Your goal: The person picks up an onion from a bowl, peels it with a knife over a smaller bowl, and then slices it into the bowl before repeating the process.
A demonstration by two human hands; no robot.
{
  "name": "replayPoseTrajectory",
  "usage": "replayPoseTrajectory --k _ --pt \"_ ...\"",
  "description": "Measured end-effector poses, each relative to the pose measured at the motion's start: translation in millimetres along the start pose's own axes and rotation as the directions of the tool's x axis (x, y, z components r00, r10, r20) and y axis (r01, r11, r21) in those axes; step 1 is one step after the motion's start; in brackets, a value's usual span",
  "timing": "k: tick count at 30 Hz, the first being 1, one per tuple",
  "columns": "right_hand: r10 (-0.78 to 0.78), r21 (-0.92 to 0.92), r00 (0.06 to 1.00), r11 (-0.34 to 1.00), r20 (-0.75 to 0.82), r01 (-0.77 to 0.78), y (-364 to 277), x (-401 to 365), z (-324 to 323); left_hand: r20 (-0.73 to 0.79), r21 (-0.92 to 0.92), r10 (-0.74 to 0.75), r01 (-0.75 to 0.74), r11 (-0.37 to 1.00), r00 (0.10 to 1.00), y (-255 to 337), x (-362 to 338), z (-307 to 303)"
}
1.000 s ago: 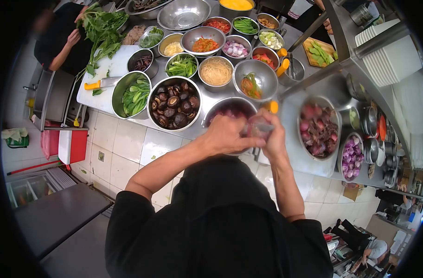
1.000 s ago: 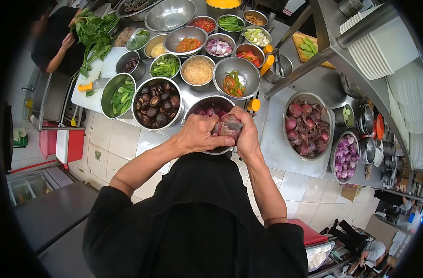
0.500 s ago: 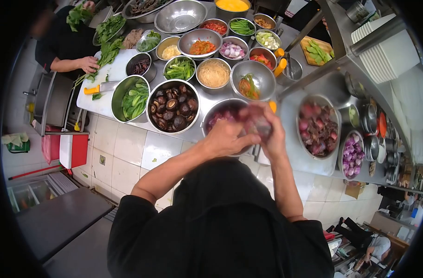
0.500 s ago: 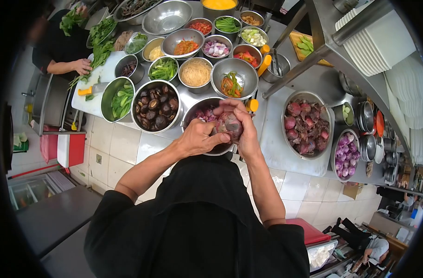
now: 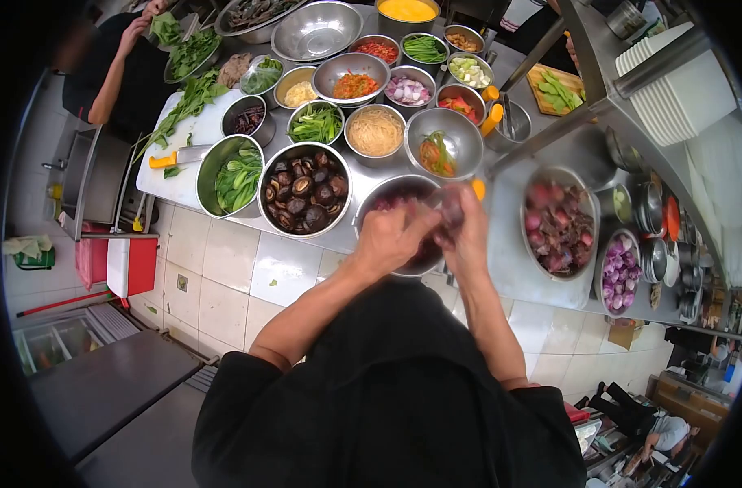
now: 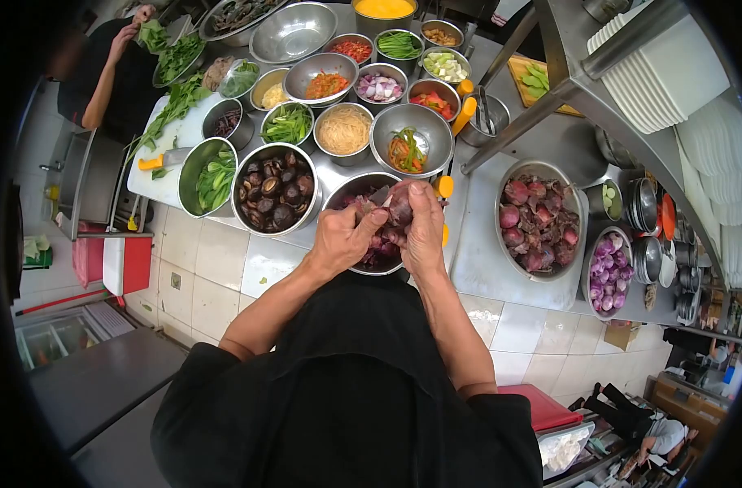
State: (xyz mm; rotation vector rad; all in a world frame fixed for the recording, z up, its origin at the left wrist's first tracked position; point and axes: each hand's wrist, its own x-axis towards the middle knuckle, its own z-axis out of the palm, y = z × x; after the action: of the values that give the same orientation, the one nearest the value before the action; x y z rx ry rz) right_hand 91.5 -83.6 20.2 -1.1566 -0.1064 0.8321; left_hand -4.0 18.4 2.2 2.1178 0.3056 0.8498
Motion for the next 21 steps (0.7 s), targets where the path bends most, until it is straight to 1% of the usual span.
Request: replayPoseTrajectory --k 2,3,5,6,7,9,10,12,13,14,15,17,18,19,20,21 --pt "0.010 0.017 0.998 1.000 -0.064 -0.008 1.5 0.1 2.9 0.017 0.047 0.045 -0.046 0.998 0.999 -0.7 -1.7 0.5" --pt "-0.056 0.022 0.996 0.998 -0.070 0.058 7.4 4.7 -0.9 0.027 0.069 0.067 -0.069 0.995 0.997 -1.1 -3.6 1.3" --pt "-0.186 0.031 0.979 0.981 -0.081 0.189 23.7 19.3 -10.8 0.088 0.026 0.039 -0.042 0.999 0.995 -3.0 -15.4 11.5" --pt "-0.194 0.011 0.969 0.980 -0.153 0.198 16.2 16.7 -3.4 0.120 0.005 0.026 -0.027 1.000 0.992 -0.9 -19.8 14.6" --pt "-0.129 0.051 0.984 0.989 -0.121 0.136 11.4 14.6 -2.7 0.171 -0.011 0.050 -0.049 0.999 0.984 5.2 -19.6 12.3" --pt "0.000 0.126 0.999 0.992 -0.053 0.006 2.2 10.4 -5.8 0.169 -0.114 -0.064 0.084 0.990 0.984 3.9 -23.3 18.8" --pt "0.012 0.147 0.995 0.989 -0.095 0.002 -1.5 7.8 0.7 0.188 -0.099 -0.040 0.059 0.993 0.981 5.4 -24.2 17.9" --pt "0.032 0.229 0.992 0.973 -0.126 -0.002 2.3 16.3 -4.7 0.222 -0.064 0.007 0.007 0.998 0.975 9.1 -23.8 9.4" --pt "0.044 0.270 0.989 0.963 -0.138 -0.006 5.4 21.1 -7.8 0.209 -0.075 0.070 -0.055 0.996 0.976 9.6 -25.2 7.2" --pt "0.048 0.300 0.990 0.954 -0.131 -0.007 6.5 24.2 -11.9 0.195 -0.086 0.132 -0.117 0.989 0.972 10.0 -26.8 5.4" --pt "0.066 0.312 0.994 0.950 -0.087 -0.036 6.5 25.7 -18.3 0.181 -0.097 0.195 -0.179 0.979 0.964 11.0 -25.7 3.1" --pt "0.098 0.331 0.995 0.939 -0.003 -0.091 5.1 26.5 -29.5 0.164 -0.012 -0.010 0.012 1.000 0.986 15.9 -20.3 -7.3" --pt "0.062 0.310 0.981 0.951 -0.182 -0.003 -4.8 20.3 -9.2 0.150 0.030 -0.112 0.109 0.994 0.982 16.2 -18.2 -13.2" --pt "0.047 0.282 0.991 0.959 -0.126 -0.010 -4.0 20.5 -12.8 0.141 0.104 -0.126 0.112 0.988 0.982 6.7 -19.0 -15.6" --pt "0.035 0.252 0.997 0.967 -0.068 -0.017 -1.5 21.4 -18.8 0.199 0.240 -0.280 0.230 0.943 0.939 4.3 -15.1 -21.0" --pt "0.026 0.222 1.000 0.975 -0.008 -0.023 1.9 21.9 -23.6 0.231 0.379 -0.433 0.329 0.865 0.871 3.3 -11.3 -25.8"
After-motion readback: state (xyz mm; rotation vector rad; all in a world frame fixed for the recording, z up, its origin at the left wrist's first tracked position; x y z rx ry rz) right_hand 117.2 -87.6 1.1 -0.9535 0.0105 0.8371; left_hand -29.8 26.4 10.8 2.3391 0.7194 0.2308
